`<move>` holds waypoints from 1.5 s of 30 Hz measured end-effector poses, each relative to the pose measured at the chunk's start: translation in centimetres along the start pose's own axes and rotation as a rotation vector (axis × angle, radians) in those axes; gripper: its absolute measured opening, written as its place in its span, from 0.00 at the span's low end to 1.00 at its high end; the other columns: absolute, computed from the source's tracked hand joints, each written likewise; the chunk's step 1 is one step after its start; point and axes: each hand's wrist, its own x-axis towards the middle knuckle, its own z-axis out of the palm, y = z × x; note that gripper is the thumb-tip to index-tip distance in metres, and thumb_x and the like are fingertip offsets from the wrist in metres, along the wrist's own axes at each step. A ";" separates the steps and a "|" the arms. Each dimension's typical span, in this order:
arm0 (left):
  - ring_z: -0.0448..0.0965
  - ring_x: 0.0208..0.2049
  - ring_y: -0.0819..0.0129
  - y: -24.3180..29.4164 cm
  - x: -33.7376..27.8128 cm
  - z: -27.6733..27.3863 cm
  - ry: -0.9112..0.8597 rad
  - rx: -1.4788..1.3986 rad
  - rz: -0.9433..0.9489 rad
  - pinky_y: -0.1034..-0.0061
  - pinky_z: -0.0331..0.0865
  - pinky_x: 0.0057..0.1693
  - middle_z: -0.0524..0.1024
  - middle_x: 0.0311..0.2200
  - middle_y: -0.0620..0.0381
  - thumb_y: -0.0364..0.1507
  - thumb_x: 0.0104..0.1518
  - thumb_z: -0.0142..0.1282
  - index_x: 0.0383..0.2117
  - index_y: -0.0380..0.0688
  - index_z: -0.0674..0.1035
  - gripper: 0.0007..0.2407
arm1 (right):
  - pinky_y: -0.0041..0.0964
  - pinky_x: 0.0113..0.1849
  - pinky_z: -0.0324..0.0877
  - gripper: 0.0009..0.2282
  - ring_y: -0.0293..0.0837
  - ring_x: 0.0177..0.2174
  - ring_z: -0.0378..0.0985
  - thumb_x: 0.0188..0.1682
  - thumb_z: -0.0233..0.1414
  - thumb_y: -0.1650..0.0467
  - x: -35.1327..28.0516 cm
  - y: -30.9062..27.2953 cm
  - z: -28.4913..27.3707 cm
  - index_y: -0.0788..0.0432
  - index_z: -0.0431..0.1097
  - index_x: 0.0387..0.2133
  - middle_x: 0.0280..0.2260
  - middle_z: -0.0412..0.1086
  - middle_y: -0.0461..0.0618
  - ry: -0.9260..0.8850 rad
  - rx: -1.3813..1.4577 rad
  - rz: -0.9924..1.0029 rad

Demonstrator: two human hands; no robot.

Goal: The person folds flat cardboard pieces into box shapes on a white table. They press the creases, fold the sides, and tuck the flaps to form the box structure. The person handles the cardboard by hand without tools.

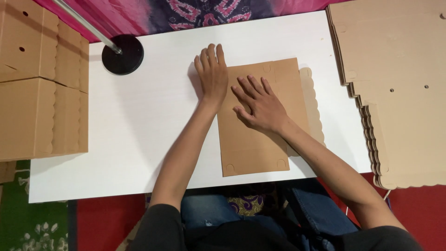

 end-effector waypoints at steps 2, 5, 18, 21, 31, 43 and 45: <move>0.65 0.58 0.48 -0.3 -2.2 -0.5 -0.118 -0.363 0.095 0.52 0.58 0.60 0.65 0.53 0.42 0.26 0.69 0.38 0.57 0.38 0.68 0.13 | 0.53 0.67 0.33 0.29 0.51 0.69 0.43 0.56 0.33 0.49 0.6 -0.9 -1.8 0.46 0.56 0.68 0.70 0.49 0.48 -0.226 0.053 0.141; 0.67 0.60 0.51 -1.7 -5.2 -4.6 -0.160 -0.409 0.268 0.58 0.61 0.61 0.65 0.58 0.44 0.39 0.71 0.34 0.59 0.42 0.68 0.18 | 0.55 0.62 0.54 0.15 0.60 0.60 0.65 0.55 0.51 0.63 0.4 2.2 1.2 0.59 0.75 0.50 0.55 0.68 0.60 0.251 0.075 -0.083; 0.74 0.51 0.68 -3.1 -6.9 -5.9 -0.754 -1.047 -0.564 0.58 0.67 0.55 0.66 0.47 0.77 0.44 0.65 0.50 0.53 0.73 0.74 0.11 | 0.53 0.41 0.72 0.29 0.64 0.44 0.77 0.49 0.60 0.64 0.8 2.6 -6.6 0.70 0.61 0.60 0.41 0.73 0.64 -0.067 0.367 0.633; 0.80 0.40 0.74 -3.6 -6.4 -6.0 -0.658 -1.226 -0.577 0.74 0.73 0.47 0.71 0.39 0.73 0.43 0.65 0.50 0.42 0.66 0.81 0.08 | 0.54 0.42 0.73 0.21 0.67 0.47 0.75 0.51 0.59 0.63 1.6 3.6 -6.5 0.64 0.71 0.52 0.46 0.69 0.65 -0.111 0.357 0.641; 0.72 0.42 0.75 -4.8 -3.5 -6.9 -0.344 -1.764 -0.526 0.77 0.65 0.53 0.75 0.38 0.62 0.33 0.68 0.44 0.43 0.49 0.74 0.07 | 0.36 0.38 0.66 0.30 0.42 0.35 0.67 0.54 0.49 0.65 1.3 0.6 -18.5 0.53 0.49 0.71 0.41 0.67 0.50 -0.221 1.185 0.592; 0.77 0.38 0.75 -2.0 -4.6 -5.2 -0.334 -2.368 -0.957 0.84 0.69 0.44 0.75 0.38 0.62 0.45 0.68 0.42 0.50 0.50 0.74 0.16 | 0.64 0.58 0.57 0.23 0.67 0.61 0.61 0.54 0.58 0.68 5.5 -4.5 -9.8 0.53 0.60 0.62 0.64 0.54 0.63 0.059 0.720 0.027; 0.77 0.39 0.74 -3.9 -4.8 -3.8 -0.387 -2.357 -0.985 0.82 0.69 0.46 0.75 0.40 0.61 0.45 0.68 0.42 0.51 0.49 0.75 0.17 | 0.62 0.56 0.62 0.19 0.64 0.57 0.68 0.53 0.59 0.67 6.3 -4.3 -8.5 0.53 0.66 0.57 0.62 0.59 0.60 0.049 0.713 0.020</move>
